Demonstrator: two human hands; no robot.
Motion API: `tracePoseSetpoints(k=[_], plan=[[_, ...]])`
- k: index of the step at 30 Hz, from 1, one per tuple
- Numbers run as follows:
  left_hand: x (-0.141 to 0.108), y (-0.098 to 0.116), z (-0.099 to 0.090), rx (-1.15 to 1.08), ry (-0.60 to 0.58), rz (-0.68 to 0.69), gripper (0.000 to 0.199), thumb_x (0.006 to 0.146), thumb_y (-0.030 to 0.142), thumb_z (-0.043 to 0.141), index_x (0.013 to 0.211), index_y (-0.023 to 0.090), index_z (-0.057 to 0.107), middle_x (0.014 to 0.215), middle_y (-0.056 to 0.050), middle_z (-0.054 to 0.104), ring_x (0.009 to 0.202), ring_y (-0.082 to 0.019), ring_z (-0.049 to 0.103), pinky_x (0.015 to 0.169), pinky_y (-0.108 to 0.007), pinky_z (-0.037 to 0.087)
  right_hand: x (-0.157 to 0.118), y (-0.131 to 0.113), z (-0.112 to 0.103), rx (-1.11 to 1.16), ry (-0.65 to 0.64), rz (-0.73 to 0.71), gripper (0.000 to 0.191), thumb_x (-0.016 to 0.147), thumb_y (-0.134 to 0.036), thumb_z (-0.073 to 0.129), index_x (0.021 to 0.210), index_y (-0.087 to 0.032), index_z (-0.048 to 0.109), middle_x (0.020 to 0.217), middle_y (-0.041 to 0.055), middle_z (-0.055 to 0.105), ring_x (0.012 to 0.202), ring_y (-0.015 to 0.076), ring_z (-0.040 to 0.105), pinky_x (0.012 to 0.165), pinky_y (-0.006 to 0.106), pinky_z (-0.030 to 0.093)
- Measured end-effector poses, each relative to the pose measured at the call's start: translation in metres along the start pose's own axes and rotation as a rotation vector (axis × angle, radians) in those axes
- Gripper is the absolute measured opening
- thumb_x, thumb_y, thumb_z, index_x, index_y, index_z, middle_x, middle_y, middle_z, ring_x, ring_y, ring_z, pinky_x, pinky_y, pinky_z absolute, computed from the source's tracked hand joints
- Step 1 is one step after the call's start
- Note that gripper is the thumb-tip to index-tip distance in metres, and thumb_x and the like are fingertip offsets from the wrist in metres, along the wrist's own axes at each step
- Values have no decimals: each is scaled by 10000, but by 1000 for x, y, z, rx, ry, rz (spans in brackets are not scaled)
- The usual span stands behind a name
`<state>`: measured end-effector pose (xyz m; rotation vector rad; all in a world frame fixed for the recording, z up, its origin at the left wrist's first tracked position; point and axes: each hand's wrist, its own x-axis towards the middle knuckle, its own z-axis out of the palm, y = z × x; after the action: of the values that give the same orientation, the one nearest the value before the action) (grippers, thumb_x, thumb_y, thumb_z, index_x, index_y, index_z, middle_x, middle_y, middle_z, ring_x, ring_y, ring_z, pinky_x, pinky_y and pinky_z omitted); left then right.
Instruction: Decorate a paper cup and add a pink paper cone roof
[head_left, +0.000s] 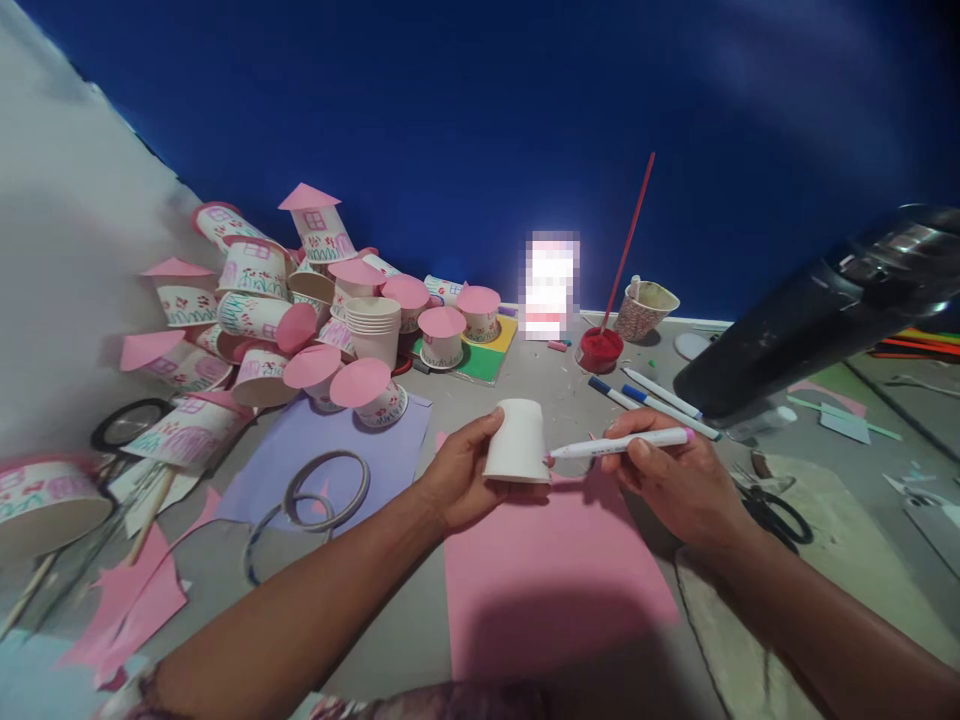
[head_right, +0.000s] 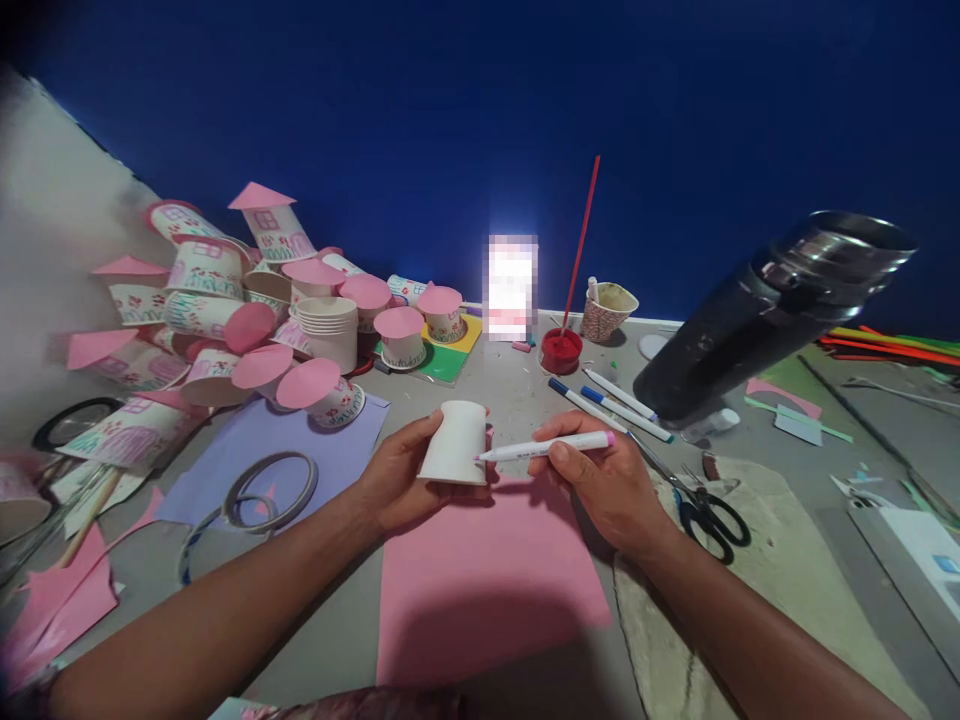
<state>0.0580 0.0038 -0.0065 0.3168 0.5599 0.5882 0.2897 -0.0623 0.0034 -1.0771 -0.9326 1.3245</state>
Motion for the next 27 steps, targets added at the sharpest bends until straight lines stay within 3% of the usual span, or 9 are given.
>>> tracePoseSetpoints(k=[9,12,15,17,20,24,27], plan=[[-2,1,6,8,65,26,445,1043,400,479,1357,101,577,1005,-145,718,841,-304,745,668,-487,657,-5,-10,0,-42,16,8,363,781,-523,884,950,-221,774,705,44,763,555,131,563,505,240,433],[-2,2,7,13,80,46,445,1042,393,481,1351,88,580,1004,-151,720,836,-303,745,642,-468,652,-5,-27,15,-55,46,4,366,798,-534,864,947,-215,765,709,41,754,529,118,534,479,232,412],[-1,2,7,8,72,56,457,1033,416,502,1344,94,592,1015,-154,732,814,-299,745,663,-462,643,-4,-38,40,-25,49,-38,341,799,-509,868,799,-206,711,585,-15,647,502,101,479,460,216,362],[-2,1,5,21,59,70,453,1018,421,540,1314,87,620,1011,-158,742,792,-294,743,658,-444,633,-2,-36,56,4,19,-80,344,807,-489,865,755,-201,685,538,-43,576,489,91,449,465,214,347],[-2,0,2,33,46,102,425,993,413,596,1247,80,666,1004,-160,752,774,-275,741,678,-418,624,1,-21,66,26,34,-138,297,856,-483,825,831,-205,724,536,-49,571,492,90,454,480,212,368],[0,0,1,35,57,154,446,1011,443,566,1251,81,670,1007,-167,747,776,-260,736,715,-413,625,-1,-5,58,-55,14,-225,270,945,-479,736,953,-212,775,683,29,743,561,120,586,510,216,455],[2,0,1,11,96,167,444,1034,446,518,1231,80,673,1002,-176,742,829,-269,740,746,-413,627,-5,-3,51,-177,6,-314,194,972,-410,719,968,-222,770,735,33,773,598,129,645,542,216,505]])
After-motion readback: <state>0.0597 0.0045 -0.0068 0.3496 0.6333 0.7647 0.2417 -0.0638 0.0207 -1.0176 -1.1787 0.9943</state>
